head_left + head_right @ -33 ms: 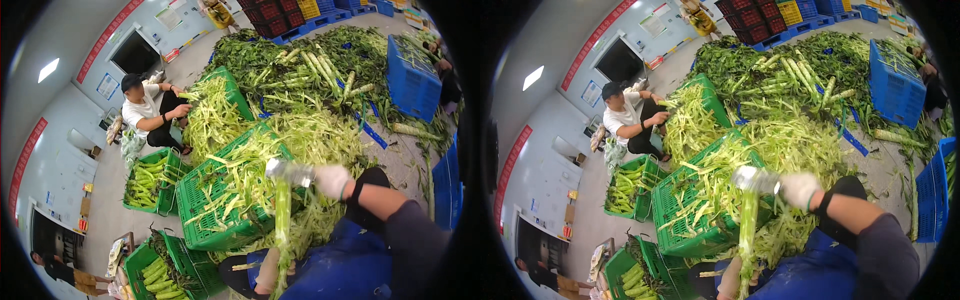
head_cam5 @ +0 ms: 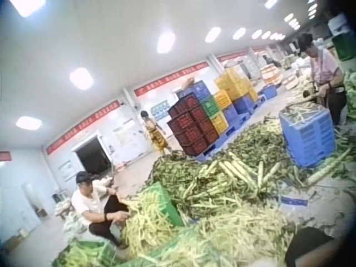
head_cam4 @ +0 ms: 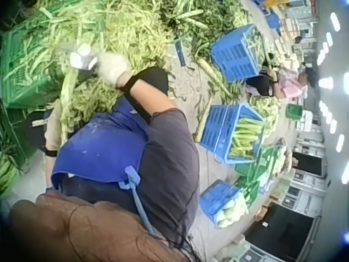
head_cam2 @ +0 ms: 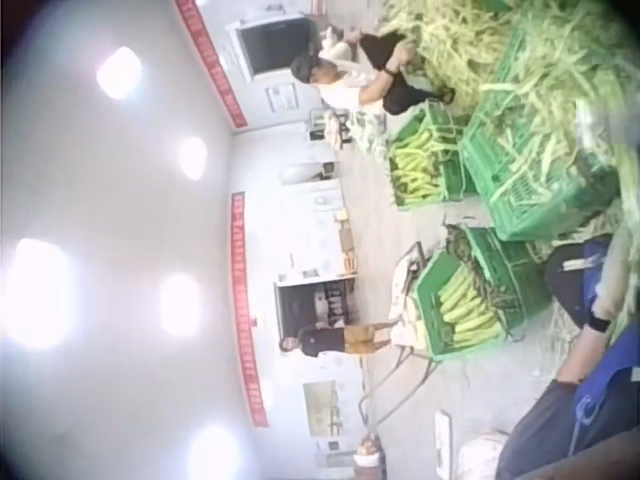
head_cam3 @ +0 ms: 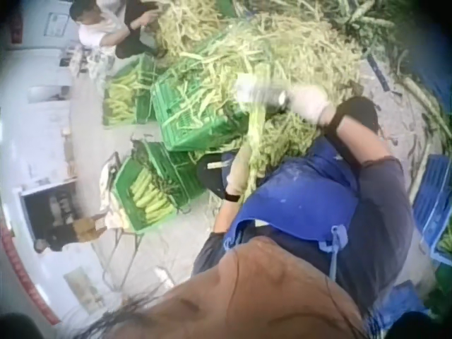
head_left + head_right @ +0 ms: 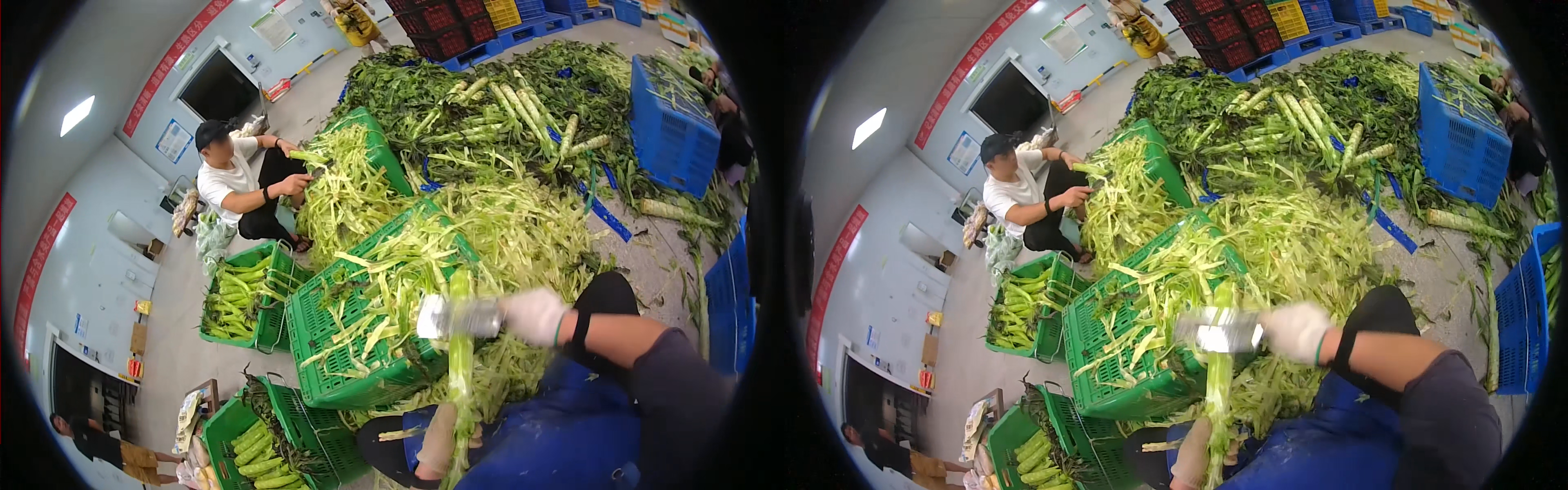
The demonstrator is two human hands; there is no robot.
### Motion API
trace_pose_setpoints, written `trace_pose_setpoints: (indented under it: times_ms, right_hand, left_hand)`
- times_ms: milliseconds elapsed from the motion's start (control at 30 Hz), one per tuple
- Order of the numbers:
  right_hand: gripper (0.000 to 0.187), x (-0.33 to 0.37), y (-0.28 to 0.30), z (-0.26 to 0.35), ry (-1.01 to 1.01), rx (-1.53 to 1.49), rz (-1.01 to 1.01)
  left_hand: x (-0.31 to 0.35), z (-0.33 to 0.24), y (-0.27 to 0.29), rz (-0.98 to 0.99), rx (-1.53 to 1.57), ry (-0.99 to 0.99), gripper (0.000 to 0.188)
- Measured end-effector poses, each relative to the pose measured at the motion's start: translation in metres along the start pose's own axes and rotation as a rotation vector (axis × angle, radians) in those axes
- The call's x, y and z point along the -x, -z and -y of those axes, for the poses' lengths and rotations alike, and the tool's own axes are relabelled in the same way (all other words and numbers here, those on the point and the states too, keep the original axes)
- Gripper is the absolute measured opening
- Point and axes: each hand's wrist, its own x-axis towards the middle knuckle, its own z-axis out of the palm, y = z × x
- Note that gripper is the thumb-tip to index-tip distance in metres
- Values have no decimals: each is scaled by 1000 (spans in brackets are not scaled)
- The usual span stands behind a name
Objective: The person peels celtuce stalks with a hand tool, rotating each one to reach all sides before placing it into a green crate.
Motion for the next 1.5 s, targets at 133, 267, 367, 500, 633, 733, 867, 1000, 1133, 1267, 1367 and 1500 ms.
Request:
trace_pose_setpoints:
  times_ms: [133,267,367,500,633,733,867,1000,1133,1267,1367,1500]
  right_hand:
    - [14,1,-21,13,177,75,-129]
    - [19,-55,6,-80,-439,-59,-105]
    - [23,-1,2,-17,-126,-138,-165]
    - [24,31,-19,40,338,-5,73]
    - [21,-36,-14,-59,-213,-37,-270]
    - [21,-40,-18,-77,-146,-26,-408]
    - [20,24,-22,35,300,11,69]
    - [20,-10,-23,-8,-7,42,-90]
    - [20,-48,-8,-36,-215,-22,-114]
    - [21,-41,-26,-38,-226,-119,-138]
    - [21,-48,-29,-44,-206,-231,-77]
    - [26,-45,-12,-48,-292,-747,250]
  left_hand:
    - [10,-10,-8,-34,-153,-31,53]
    - [6,-16,-12,125,330,122,62]
    - [-26,34,36,605,821,219,65]
    - [-24,34,28,676,900,234,67]
    - [-6,29,13,491,819,230,65]
    - [-11,28,14,444,814,182,61]
    - [-7,16,-3,192,706,104,59]
    - [-9,21,16,399,711,210,67]
    - [-8,5,-4,502,864,205,65]
    - [14,-22,-33,-58,527,1,52]
    - [10,-25,-4,23,-8,-44,45]
    - [1,-23,18,122,224,-58,43]
